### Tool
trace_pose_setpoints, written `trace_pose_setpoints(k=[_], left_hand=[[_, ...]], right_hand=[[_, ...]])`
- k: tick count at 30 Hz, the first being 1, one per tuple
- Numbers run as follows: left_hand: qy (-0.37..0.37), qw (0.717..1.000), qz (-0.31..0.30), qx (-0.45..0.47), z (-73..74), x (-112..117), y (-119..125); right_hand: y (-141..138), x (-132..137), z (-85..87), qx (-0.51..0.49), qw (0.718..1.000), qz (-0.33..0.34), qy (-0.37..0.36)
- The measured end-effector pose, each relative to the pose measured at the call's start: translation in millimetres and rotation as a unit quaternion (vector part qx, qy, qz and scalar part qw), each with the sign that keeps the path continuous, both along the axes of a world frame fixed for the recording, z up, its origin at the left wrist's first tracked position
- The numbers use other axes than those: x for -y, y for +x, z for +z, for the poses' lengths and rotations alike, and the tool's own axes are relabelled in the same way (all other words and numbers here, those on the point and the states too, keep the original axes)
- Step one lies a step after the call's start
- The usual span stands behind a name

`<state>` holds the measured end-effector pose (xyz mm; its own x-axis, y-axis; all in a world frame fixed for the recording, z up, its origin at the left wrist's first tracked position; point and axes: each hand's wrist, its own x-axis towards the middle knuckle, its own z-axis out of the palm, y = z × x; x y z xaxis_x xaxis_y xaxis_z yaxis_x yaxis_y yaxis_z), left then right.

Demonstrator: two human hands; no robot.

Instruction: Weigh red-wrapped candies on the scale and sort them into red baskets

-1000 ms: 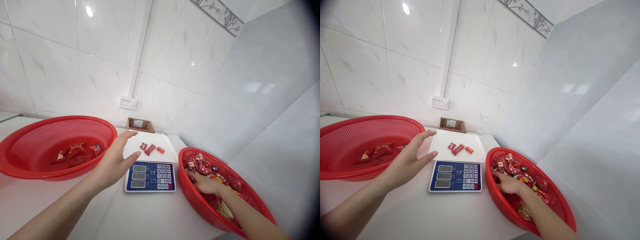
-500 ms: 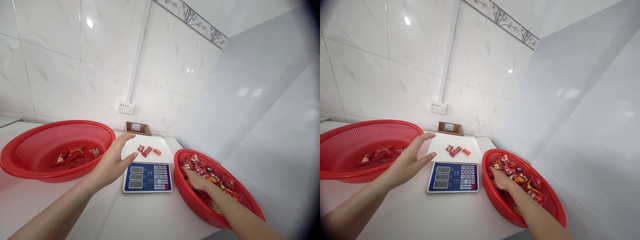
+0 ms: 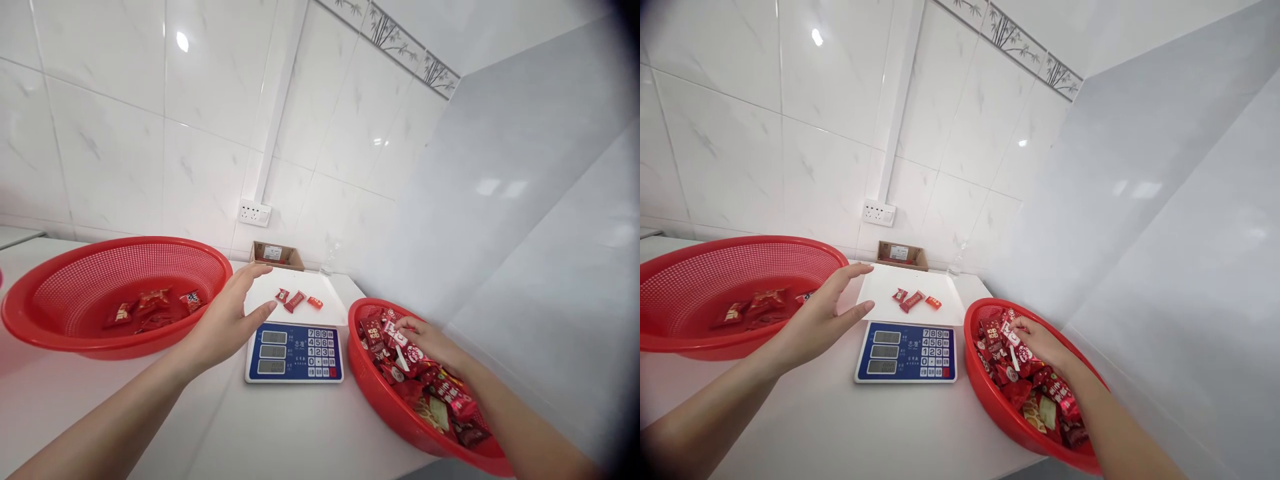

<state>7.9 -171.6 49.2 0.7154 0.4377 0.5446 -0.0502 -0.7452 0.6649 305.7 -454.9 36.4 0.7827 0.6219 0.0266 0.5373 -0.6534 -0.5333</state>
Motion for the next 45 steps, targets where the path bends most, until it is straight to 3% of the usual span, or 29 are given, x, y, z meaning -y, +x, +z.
trace_pose_setpoints(k=[5,9,14,19,22,25,28,34,39,42,45], left_hand=[[-0.026,0.999,-0.021,0.004,-2.6,3.0,3.2],[-0.114,0.990,-0.083,-0.004,-10.9,9.2,9.5],[-0.260,0.937,-0.233,0.003,-27.8,11.8,23.2],[-0.372,0.888,-0.269,-0.012,-33.3,9.8,30.8],[-0.436,0.869,-0.232,0.033,-31.9,6.2,33.7],[-0.514,0.831,-0.184,0.106,-31.9,1.9,37.1],[-0.570,0.792,-0.172,0.133,-34.0,1.5,39.4],[-0.611,0.718,-0.323,0.081,-37.1,13.3,38.9],[-0.639,0.711,-0.268,0.121,-38.9,9.1,42.7],[-0.636,0.716,-0.243,0.156,-38.1,3.4,43.4],[-0.611,0.735,-0.229,0.183,-36.6,1.5,42.2]], right_hand=[[-15.3,-16.9,12.2,-0.037,0.997,0.006,0.062],[-48.5,-54.4,23.6,-0.117,0.983,0.075,0.119],[-104.9,-106.8,28.2,-0.175,0.961,0.202,0.076],[-138.6,-140.5,26.1,-0.086,0.949,0.299,0.052],[-137.9,-153.2,22.7,-0.138,0.945,0.284,0.083],[-129.6,-162.9,21.0,-0.172,0.948,0.198,0.180],[-128.2,-172.3,22.4,-0.137,0.944,0.119,0.276],[-155.6,-192.5,19.9,-0.009,0.945,0.141,0.295],[-161.5,-197.3,10.2,-0.008,0.945,0.189,0.266],[-154.0,-192.9,6.2,0.018,0.954,0.164,0.250],[-149.9,-187.8,7.0,0.002,0.971,0.151,0.188]])
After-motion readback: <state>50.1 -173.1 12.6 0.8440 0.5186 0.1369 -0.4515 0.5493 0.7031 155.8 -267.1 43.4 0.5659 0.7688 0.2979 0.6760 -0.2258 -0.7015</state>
